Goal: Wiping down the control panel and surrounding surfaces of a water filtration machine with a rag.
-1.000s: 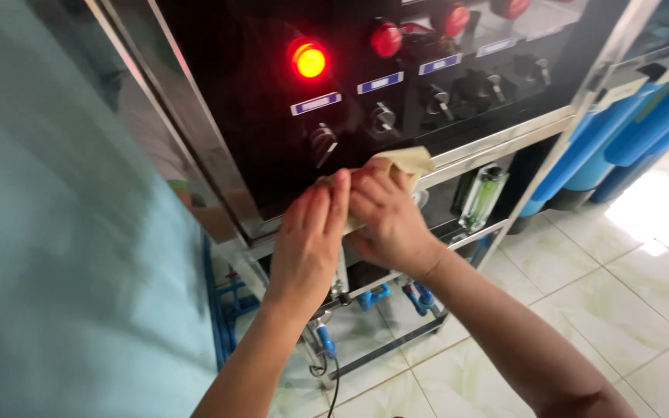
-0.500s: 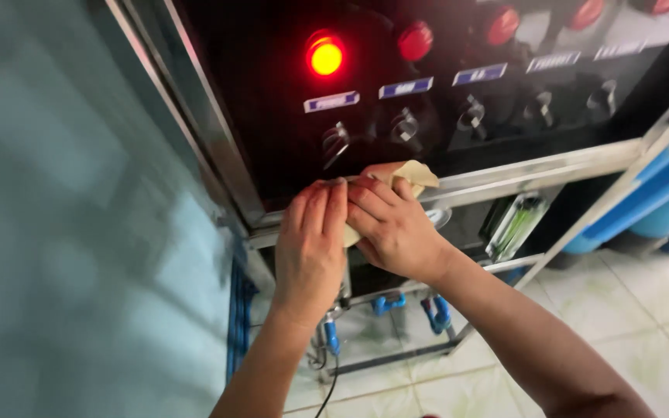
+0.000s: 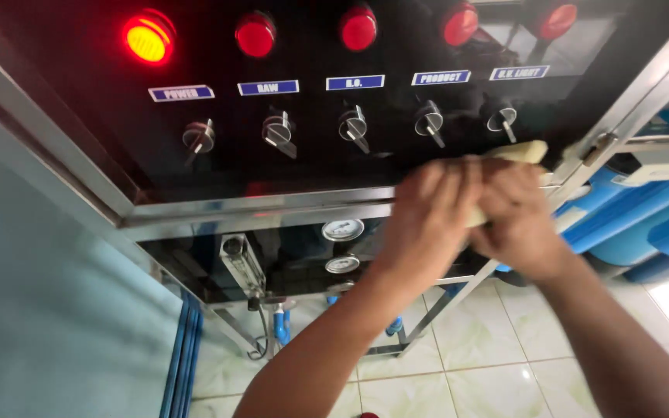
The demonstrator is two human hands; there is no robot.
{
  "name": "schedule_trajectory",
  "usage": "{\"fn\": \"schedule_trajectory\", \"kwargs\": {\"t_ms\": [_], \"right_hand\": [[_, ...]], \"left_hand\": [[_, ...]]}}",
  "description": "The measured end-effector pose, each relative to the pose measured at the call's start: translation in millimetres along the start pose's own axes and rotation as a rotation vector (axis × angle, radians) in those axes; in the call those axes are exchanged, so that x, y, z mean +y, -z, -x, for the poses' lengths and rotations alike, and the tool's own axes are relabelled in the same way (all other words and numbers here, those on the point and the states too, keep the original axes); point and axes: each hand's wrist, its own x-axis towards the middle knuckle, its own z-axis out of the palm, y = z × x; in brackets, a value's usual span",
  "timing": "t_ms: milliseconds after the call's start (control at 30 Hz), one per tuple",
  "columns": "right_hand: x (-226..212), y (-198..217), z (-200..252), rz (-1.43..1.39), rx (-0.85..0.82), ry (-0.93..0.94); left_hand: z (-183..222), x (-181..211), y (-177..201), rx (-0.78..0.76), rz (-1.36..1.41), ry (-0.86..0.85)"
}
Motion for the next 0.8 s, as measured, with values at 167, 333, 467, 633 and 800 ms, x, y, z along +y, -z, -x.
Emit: {"fn": "schedule_trajectory", "kwargs": {"t_ms": [167, 333, 467, 633, 800], "right_hand": [[22, 15, 22, 0.046, 0.051, -0.054], [-8, 3, 5, 0.093, 0.122, -0.095], [-37, -16, -12, 0.122, 0.133, -0.129], [-80, -58, -43, 0.087, 0.131, -0.111], [-149, -89, -97, 0.063, 0.12, -0.062]], "left_hand": [[-16, 25, -26, -0.022, -0.157, -0.075], [-3, 3, -14, 0.002, -0.144, -0.105], [11, -22, 20, -0.075, -0.15, -0.116], [42, -74, 68, -0.078, -0.108, -0.114], [77, -124, 131, -0.089, -0.142, -0.091]]}}
